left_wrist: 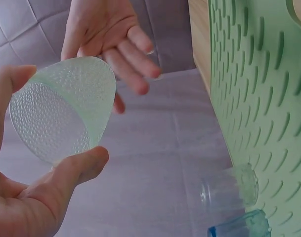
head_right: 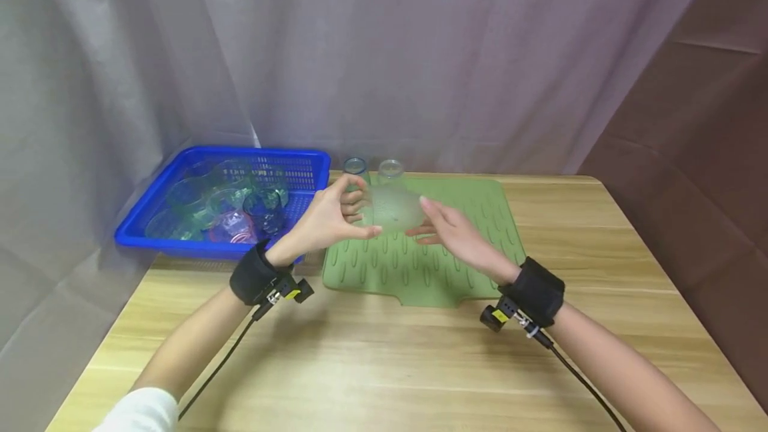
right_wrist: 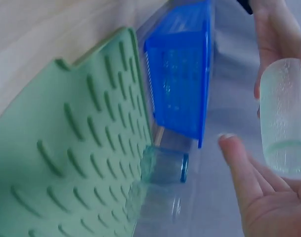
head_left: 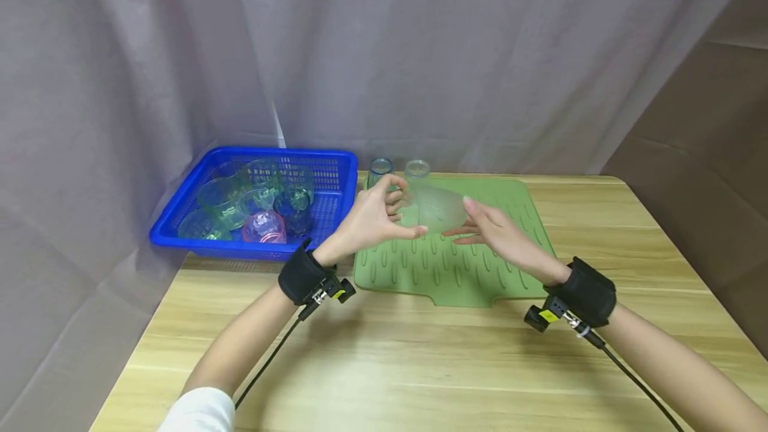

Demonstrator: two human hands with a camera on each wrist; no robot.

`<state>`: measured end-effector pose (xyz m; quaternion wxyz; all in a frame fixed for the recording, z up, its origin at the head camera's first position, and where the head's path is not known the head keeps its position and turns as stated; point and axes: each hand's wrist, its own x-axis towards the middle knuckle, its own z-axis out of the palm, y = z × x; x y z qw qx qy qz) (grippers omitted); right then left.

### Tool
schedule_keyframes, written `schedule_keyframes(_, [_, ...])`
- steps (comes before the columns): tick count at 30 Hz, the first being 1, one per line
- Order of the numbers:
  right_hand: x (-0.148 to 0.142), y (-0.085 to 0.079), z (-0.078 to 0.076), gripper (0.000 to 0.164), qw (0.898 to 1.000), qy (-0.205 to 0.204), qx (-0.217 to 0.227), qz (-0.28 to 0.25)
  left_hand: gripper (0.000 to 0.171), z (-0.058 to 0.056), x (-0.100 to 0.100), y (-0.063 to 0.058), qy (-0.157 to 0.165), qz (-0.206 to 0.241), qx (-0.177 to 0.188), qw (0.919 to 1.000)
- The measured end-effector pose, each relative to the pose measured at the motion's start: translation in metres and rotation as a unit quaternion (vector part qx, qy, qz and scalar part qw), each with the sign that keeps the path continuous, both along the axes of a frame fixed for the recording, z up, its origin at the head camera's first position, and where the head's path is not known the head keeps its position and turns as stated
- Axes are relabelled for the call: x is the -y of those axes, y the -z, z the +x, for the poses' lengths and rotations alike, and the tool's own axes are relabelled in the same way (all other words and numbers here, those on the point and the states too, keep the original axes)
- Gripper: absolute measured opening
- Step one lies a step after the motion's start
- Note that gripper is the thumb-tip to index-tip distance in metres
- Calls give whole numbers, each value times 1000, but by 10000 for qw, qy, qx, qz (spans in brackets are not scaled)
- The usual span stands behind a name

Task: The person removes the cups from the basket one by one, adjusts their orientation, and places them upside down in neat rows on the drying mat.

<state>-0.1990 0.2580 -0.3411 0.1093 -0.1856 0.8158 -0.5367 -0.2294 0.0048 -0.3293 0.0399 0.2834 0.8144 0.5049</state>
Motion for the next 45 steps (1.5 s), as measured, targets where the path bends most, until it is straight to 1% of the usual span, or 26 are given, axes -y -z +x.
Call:
schedule_keyframes(2, [3, -1, 0, 65, 9996, 25, 131, -268, 74, 2, -3, 1, -22, 59, -15, 10000])
schedule_keyframes(4, [5, -2, 0, 66, 9978, 22, 357, -555, 74, 4, -5, 3, -57, 110, -47, 9999])
schedule_keyframes(8, [7, -3, 1, 69, 9889, -87, 959, -1133, 78, 8, -9, 9, -69, 197, -146, 9997])
schedule_keyframes(9, [6, -2, 1, 69, 9865, -93, 1084, -1223, 81, 9, -9, 10, -81, 150, -239, 9996])
schedule_keyframes(11, [5, -2, 0, 70, 9835, -92, 1250, -1304, 84, 12, -8, 13, -108, -40, -576, 9983])
schedule_keyframes(13, [2, -2, -3, 72, 9812, -4, 1378, -1352, 87, 15, -7, 15, -214, -405, -988, 9941])
schedule_keyframes(14, [0, -2, -5, 73, 9804, 38, 1424, -1361, 87, 17, -5, 17, -294, -634, -1235, 9899])
schedule_keyframes(16, [-6, -2, -11, 75, 9791, 112, 1494, -1373, 82, 21, -1, 19, -469, -1069, -1542, 9811])
schedule_keyframes(19, [-18, -1, -22, 80, 9758, 263, 1588, -1480, 70, 26, 7, 25, -662, -1670, -1609, 9705])
schedule_keyframes(21, [-27, 0, -30, 83, 9736, 352, 1623, -1566, 61, 30, 13, 30, -798, -1960, -1612, 9640])
schedule_keyframes(23, [-35, 3, -39, 84, 9723, 447, 1630, -1616, 57, 33, 19, 35, -947, -2195, -1687, 9563])
schedule_keyframes(25, [-44, 5, -48, 83, 9712, 514, 1624, -1668, 56, 37, 25, 41, -1141, -2402, -1903, 9450])
schedule_keyframes(27, [-52, 8, -57, 81, 9719, 585, 1568, -1653, 58, 40, 29, 48, -1370, -2656, -2137, 9301])
schedule_keyframes(29, [-60, 11, -66, 80, 9758, 641, 1463, -1493, 62, 45, 31, 52, -1603, -2918, -2362, 9129])
schedule_keyframes(31, [-66, 13, -75, 79, 9799, 781, 1324, -1275, 65, 50, 31, 56, -1853, -3207, -2533, 8937])
schedule_keyframes(33, [-71, 14, -82, 80, 9846, 978, 1147, -887, 68, 54, 31, 58, -2067, -3378, -2556, 8820])
schedule_keyframes(34, [-73, 14, -85, 81, 9864, 1068, 1063, -659, 69, 56, 31, 59, -2159, -3434, -2553, 8777])
schedule_keyframes(35, [-74, 14, -89, 82, 9871, 1178, 987, -452, 69, 58, 31, 59, -2231, -3470, -2509, 8757])
schedule_keyframes(37, [-75, 15, -96, 82, 9875, 1355, 806, 4, 69, 61, 31, 60, -2311, -3506, -2414, 8749])
schedule_keyframes(41, [-79, 19, -112, 81, 9827, 1620, 433, 790, 67, 64, 31, 62, -2256, -3506, -2309, 8791])
schedule_keyframes(42, [-80, 20, -117, 82, 9812, 1659, 337, 928, 66, 65, 32, 63, -2233, -3523, -2311, 8790])
schedule_keyframes(43, [-93, 33, -131, 82, 9849, 1529, 268, 769, 65, 65, 32, 63, -2216, -3530, -2320, 8789])
schedule_keyframes(45, [-93, 34, -137, 84, 9822, 1552, 125, 1048, 63, 66, 32, 64, -2191, -3538, -2317, 8793])
